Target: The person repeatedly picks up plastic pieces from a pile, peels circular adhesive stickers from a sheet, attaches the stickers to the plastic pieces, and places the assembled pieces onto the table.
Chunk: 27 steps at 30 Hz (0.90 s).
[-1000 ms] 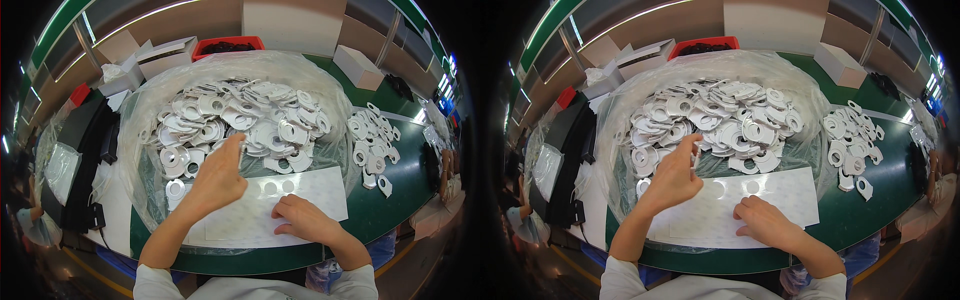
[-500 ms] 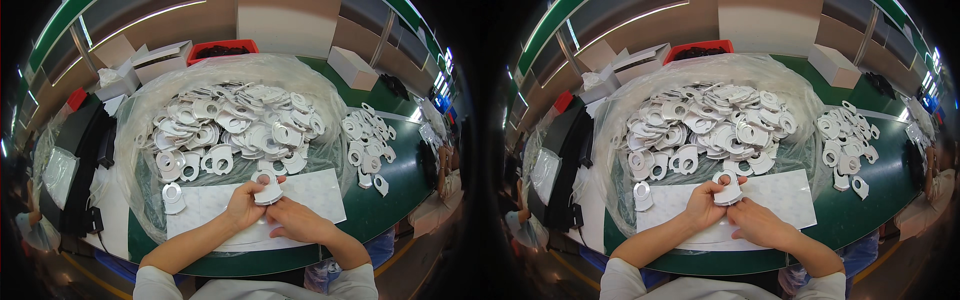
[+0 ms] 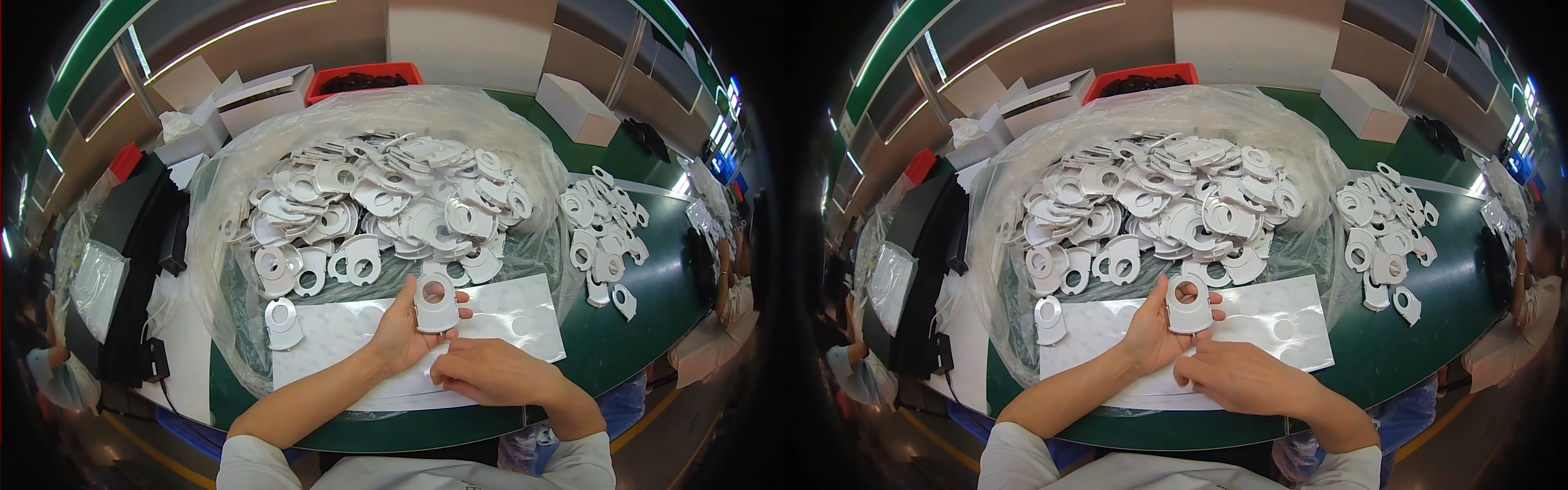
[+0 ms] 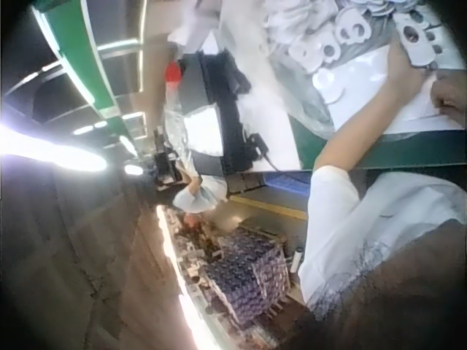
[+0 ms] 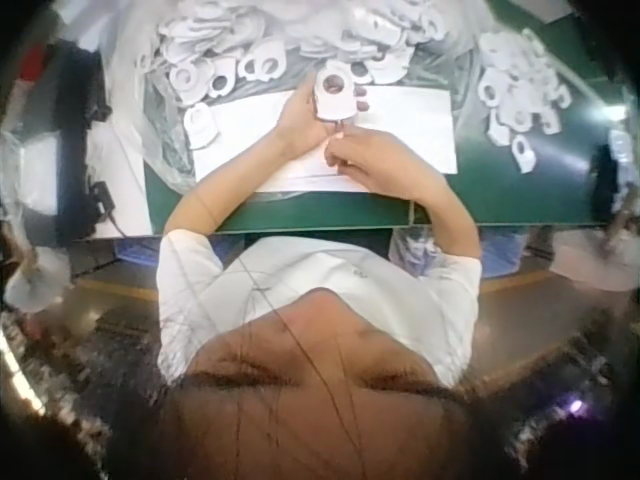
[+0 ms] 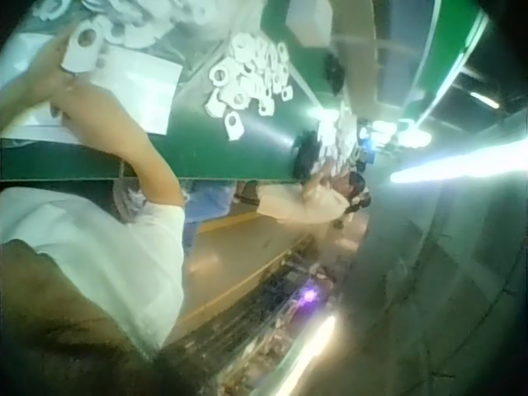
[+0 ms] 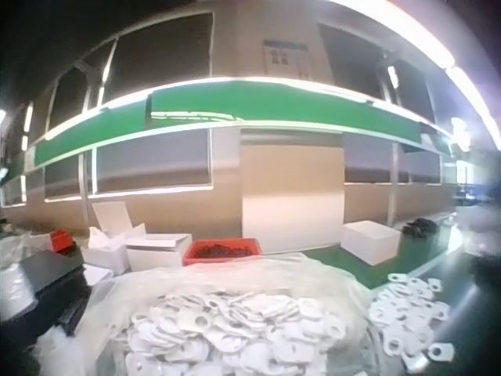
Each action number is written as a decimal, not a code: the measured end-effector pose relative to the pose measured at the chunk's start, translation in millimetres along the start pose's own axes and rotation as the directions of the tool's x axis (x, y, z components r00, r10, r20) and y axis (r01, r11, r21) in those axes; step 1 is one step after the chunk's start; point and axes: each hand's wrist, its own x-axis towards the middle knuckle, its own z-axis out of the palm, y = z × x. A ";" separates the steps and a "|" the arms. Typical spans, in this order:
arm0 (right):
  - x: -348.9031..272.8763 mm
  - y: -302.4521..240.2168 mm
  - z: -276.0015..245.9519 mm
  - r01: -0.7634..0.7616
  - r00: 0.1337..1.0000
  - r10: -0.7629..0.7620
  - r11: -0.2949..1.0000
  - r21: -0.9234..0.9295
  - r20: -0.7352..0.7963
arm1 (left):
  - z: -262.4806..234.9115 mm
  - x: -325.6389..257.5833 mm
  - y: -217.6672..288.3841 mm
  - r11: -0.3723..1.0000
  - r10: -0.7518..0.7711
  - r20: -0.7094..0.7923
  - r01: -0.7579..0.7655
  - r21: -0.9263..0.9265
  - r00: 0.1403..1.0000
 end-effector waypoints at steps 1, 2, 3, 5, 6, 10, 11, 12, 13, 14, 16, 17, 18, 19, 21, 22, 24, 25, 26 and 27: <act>-0.2 -1.7 -5.4 0.068 0.996 -0.073 0.993 0.095 0.058 | -0.5 0.6 0.2 1.000 -0.002 0.020 0.002 -0.004 1.000; -0.9 -0.5 -7.4 0.067 0.996 -0.073 0.993 0.097 0.056 | 0.9 0.2 -0.5 1.000 -0.004 0.019 0.005 -0.003 1.000; -2.3 1.3 -8.6 0.158 0.987 -0.134 0.925 0.347 -0.092 | 6.4 -1.3 -0.9 0.999 0.005 -0.010 -0.004 0.054 1.000; -2.7 10.1 -7.2 0.338 0.898 -0.081 0.757 0.560 -0.433 | 17.3 -6.4 -0.2 0.994 0.015 -0.040 -0.010 0.111 0.999; 0.3 10.6 -4.4 0.329 0.810 0.142 0.693 0.641 -0.569 | 23.4 -8.4 0.1 0.988 0.001 -0.126 0.018 0.151 0.992; 11.6 40.4 0.5 0.154 0.692 0.361 0.772 0.617 -0.625 | 13.1 -7.1 -1.0 0.981 -0.038 -0.043 0.046 0.190 0.998; 12.4 43.8 2.3 0.118 0.715 0.382 0.760 0.639 -0.585 | 12.7 -6.5 -2.1 0.981 -0.042 -0.041 0.049 0.190 0.998; 14.0 44.2 3.9 0.118 0.715 0.382 0.759 0.641 -0.585 | 13.4 -6.5 -1.6 0.980 -0.038 -0.053 0.048 0.192 0.998; 15.9 43.8 5.7 0.100 0.730 0.407 0.731 0.675 -0.549 | 13.7 -6.6 -1.4 0.980 -0.034 -0.065 0.046 0.194 0.997; 17.4 43.5 7.1 0.080 0.743 0.431 0.702 0.707 -0.512 | 13.0 -6.4 -1.5 0.980 -0.035 -0.066 0.047 0.194 0.997; 19.2 44.5 9.1 0.080 0.744 0.431 0.702 0.708 -0.511 | 10.7 -5.1 -2.3 0.979 -0.046 -0.069 0.059 0.197 0.997; 19.6 45.3 9.9 0.079 0.745 0.429 0.702 0.707 -0.510 | 11.2 -5.2 -2.4 0.979 -0.046 -0.069 0.059 0.197 0.997; 19.7 46.6 10.9 0.079 0.745 0.430 0.702 0.708 -0.510 | 12.2 -5.6 -2.4 0.978 -0.040 -0.076 0.055 0.201 0.996; 19.9 48.1 11.9 0.085 0.739 0.427 0.708 0.701 -0.521 | 12.8 -5.8 -2.5 0.977 -0.034 -0.084 0.051 0.206 0.996; 20.0 48.5 12.4 0.092 0.733 0.423 0.714 0.694 -0.533 | 12.9 -5.7 -2.5 0.978 -0.038 -0.091 0.056 0.202 0.995; 20.1 48.0 12.2 0.093 0.732 0.429 0.706 0.702 -0.529 | 12.9 -5.7 -2.5 0.978 -0.040 -0.099 0.059 0.199 0.994; 20.4 47.6 12.0 0.094 0.731 0.435 0.698 0.709 -0.525 | 10.2 -5.3 -2.7 0.977 -0.041 -0.081 0.057 0.204 0.996; 20.5 47.7 11.9 0.090 0.732 0.437 0.698 0.710 -0.522 | 9.3 -5.1 -2.8 0.977 -0.043 -0.064 0.055 0.208 0.997; 20.5 47.9 11.9 0.086 0.733 0.439 0.698 0.711 -0.519 | 9.6 -5.1 -2.9 0.976 -0.043 -0.063 0.056 0.209 0.997; 20.4 48.1 11.9 0.086 0.732 0.440 0.698 0.711 -0.520 | 9.8 -5.1 -3.0 0.977 -0.045 -0.071 0.059 0.207 0.996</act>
